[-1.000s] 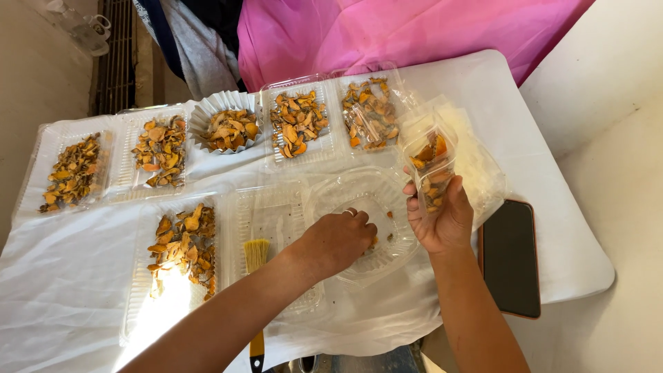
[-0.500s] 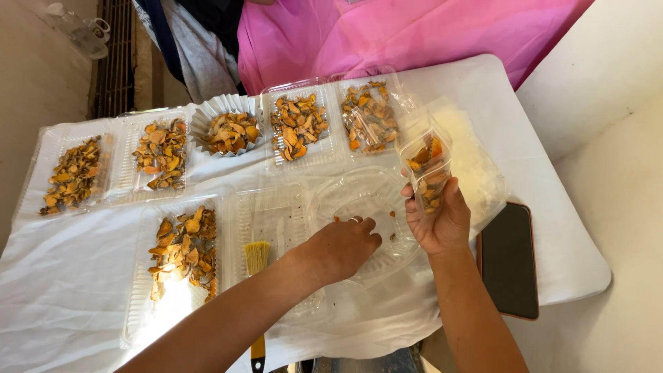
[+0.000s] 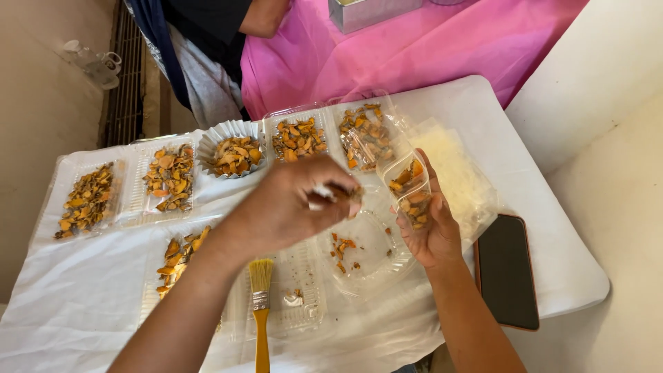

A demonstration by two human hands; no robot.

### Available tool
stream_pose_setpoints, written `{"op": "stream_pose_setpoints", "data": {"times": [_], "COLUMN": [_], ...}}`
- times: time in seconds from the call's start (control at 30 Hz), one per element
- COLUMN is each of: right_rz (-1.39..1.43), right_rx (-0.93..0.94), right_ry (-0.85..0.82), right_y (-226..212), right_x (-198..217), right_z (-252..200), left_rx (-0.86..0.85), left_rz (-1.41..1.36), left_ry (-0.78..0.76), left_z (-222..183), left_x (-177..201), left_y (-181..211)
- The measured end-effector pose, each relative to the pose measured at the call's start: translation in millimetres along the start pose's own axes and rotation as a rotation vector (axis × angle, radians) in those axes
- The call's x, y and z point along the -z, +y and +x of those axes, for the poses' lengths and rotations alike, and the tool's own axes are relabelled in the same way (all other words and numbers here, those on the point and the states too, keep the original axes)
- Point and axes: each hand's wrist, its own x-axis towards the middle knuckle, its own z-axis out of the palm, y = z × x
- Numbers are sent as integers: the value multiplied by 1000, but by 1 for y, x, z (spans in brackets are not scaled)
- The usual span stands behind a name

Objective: The person is picking up dried slices from plastic trays and placing them into small clear plastic bags.

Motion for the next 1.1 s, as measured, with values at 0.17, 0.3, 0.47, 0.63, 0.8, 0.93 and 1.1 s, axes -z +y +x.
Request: {"op": "stream_pose_setpoints", "data": {"times": [0.17,0.3,0.47,0.63,0.8,0.93,1.1], "right_rz": [134,146,105,95,119,158,199], "right_rx": [-69,-61,-75,-86,-109,-138,-132], "right_ry": [-47,-43,47,61,73,106,105], "right_y": [2,4,9,12,14,14,12], "right_x": [-4,7,33,42,41,45,36], "right_z": [-4,-8,-14,-17,-16,-17,-16], "left_rx": [-189,-198,-277,-255,-208,-229,-309], "left_rz": [74,36,146,209,336,354,350], "left_ry": [117,206,196,166,139,103,39], "left_z": [32,50,41,38,42,47,53], "left_x": [2,-19,-27,-26,-22,-20,-26], "left_y": [28,15,15,17,15,18,23]}}
